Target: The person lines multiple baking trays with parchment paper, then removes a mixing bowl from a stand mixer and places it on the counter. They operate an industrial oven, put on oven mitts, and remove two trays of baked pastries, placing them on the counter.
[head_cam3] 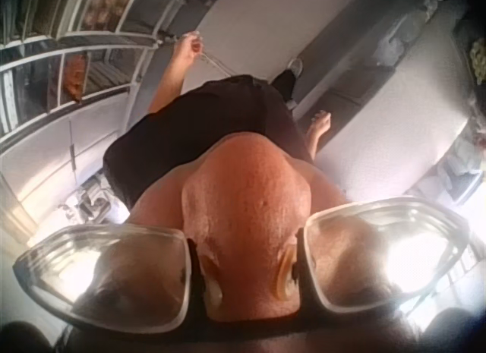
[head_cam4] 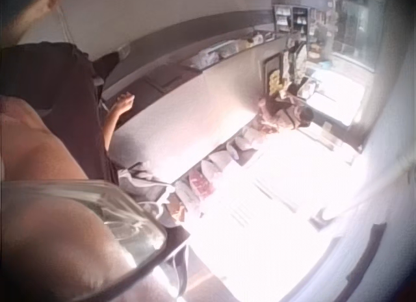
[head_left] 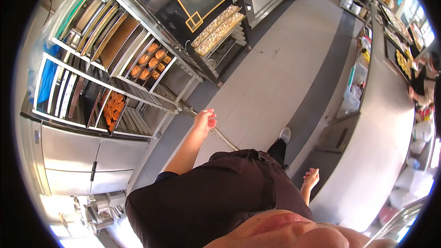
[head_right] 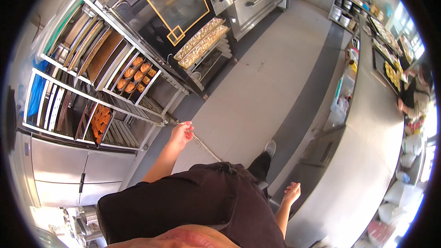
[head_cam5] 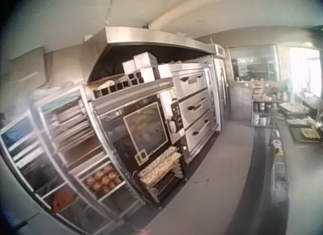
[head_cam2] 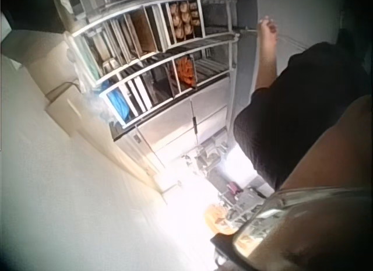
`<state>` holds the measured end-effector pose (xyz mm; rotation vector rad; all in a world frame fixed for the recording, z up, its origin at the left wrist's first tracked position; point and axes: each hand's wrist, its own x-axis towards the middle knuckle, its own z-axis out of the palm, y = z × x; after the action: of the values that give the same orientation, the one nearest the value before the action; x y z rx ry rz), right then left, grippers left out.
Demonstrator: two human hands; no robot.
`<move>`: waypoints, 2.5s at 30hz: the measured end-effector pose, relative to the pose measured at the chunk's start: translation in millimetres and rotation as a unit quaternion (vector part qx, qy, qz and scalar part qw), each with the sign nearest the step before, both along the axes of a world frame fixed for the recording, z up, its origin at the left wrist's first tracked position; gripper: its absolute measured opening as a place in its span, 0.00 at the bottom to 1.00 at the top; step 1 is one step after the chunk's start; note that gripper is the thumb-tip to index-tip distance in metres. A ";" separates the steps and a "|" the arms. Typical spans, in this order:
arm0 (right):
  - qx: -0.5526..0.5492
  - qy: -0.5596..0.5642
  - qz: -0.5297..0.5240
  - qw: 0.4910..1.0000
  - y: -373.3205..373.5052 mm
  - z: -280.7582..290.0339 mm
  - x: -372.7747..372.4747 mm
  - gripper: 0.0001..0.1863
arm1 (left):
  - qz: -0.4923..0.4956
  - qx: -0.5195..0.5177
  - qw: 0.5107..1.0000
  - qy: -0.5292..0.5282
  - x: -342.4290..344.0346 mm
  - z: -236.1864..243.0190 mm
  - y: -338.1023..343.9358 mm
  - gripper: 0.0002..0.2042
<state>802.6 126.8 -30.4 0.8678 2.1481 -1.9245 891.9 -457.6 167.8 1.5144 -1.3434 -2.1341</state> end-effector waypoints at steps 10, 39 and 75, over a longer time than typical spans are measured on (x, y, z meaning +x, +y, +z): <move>-0.005 -0.055 0.056 0.997 21.0 3.8 -258.4 0.31 | -0.035 -0.129 0.990 0.046 -217.9 51.9 25.8 0.15; 0.046 -0.139 0.212 0.966 -241.6 -41.1 -662.8 0.31 | -0.192 -0.446 0.870 0.082 -645.6 76.3 -234.9 0.16; 0.047 -0.289 0.230 0.928 -229.4 -29.5 -846.4 0.39 | -0.173 -0.748 0.527 -0.364 -871.4 216.8 -355.2 0.23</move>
<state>-43.8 -102.6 -59.9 0.7362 1.8676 -1.1656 20.5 -812.8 384.5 1.0939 -2.6058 0.3707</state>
